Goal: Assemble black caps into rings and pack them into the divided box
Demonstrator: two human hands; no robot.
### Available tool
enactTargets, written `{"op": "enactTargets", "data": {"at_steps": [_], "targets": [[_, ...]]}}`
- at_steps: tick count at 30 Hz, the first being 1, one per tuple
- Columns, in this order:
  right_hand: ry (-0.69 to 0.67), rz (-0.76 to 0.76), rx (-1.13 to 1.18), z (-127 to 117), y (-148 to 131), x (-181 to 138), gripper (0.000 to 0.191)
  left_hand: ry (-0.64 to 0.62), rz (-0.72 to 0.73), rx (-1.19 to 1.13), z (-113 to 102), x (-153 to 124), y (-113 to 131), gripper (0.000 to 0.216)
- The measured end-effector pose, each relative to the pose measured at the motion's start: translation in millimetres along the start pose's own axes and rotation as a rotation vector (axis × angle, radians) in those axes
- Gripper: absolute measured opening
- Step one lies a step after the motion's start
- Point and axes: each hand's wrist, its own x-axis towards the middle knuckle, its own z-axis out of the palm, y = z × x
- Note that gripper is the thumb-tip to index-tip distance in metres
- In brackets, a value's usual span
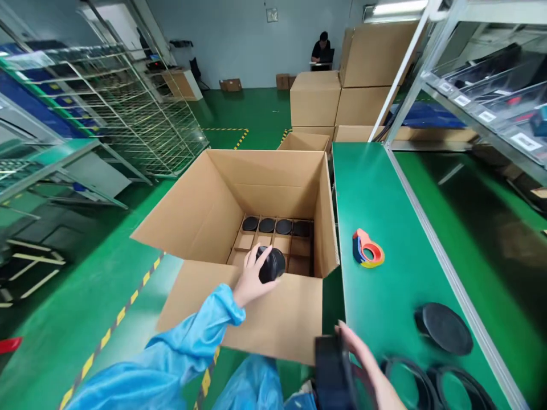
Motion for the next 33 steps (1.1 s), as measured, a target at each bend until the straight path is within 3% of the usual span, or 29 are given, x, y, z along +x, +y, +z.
{"op": "enactTargets", "data": {"at_steps": [1, 2, 4, 6, 8, 10, 13, 16, 20, 25, 29, 33], "targets": [[-0.041, -0.025, -0.045, 25.3, -17.6, 40.8, 0.103, -0.034, -0.042, 0.036, -0.5, 24.7, -17.8, 0.091], [0.012, -0.053, -0.127, 46.5, -33.1, 85.6, 0.105, -0.087, -0.063, 0.086, 2.2, 51.4, -36.3, 0.093], [0.246, -0.115, -0.336, 72.9, -52.4, 184.1, 0.104, -0.238, -0.082, 0.201, 17.5, 106.4, -75.5, 0.097], [0.486, -0.076, -0.521, 78.0, -48.2, 286.0, 0.104, -0.393, -0.093, 0.273, 44.4, 156.4, -116.2, 0.1], [0.629, 0.059, -0.659, 69.0, -19.4, 379.2, 0.111, -0.498, -0.099, 0.289, 78.5, 194.8, -155.0, 0.104], [0.668, 0.251, -0.78, 55.2, 25.9, 453.9, 0.111, -0.571, -0.092, 0.281, 115.0, 219.3, -188.7, 0.107], [0.595, 0.449, -0.916, 38.5, 98.6, 524.9, 0.115, -0.642, -0.083, 0.271, 166.0, 235.5, -225.9, 0.109], [0.527, 0.424, -1.036, 28.8, 156.4, 559.4, 0.12, -0.666, -0.061, 0.256, 207.7, 239.5, -249.5, 0.109], [0.47, 0.369, -1.125, 19.0, 215.6, 580.7, 0.123, -0.661, -0.014, 0.233, 249.0, 239.6, -274.0, 0.108], [0.406, 0.357, -1.207, 13.5, 275.3, 588.4, 0.084, -0.565, 0.126, 0.183, 288.2, 229.5, -311.9, 0.099], [0.356, 0.399, -1.227, 13.3, 288.0, 587.0, 0.073, -0.487, 0.263, 0.196, 305.8, 220.2, -333.1, 0.09], [0.369, 0.484, -1.179, 18.8, 252.1, 590.2, 0.072, -0.614, 0.246, 0.269, 303.2, 222.0, -332.9, 0.082]]}}
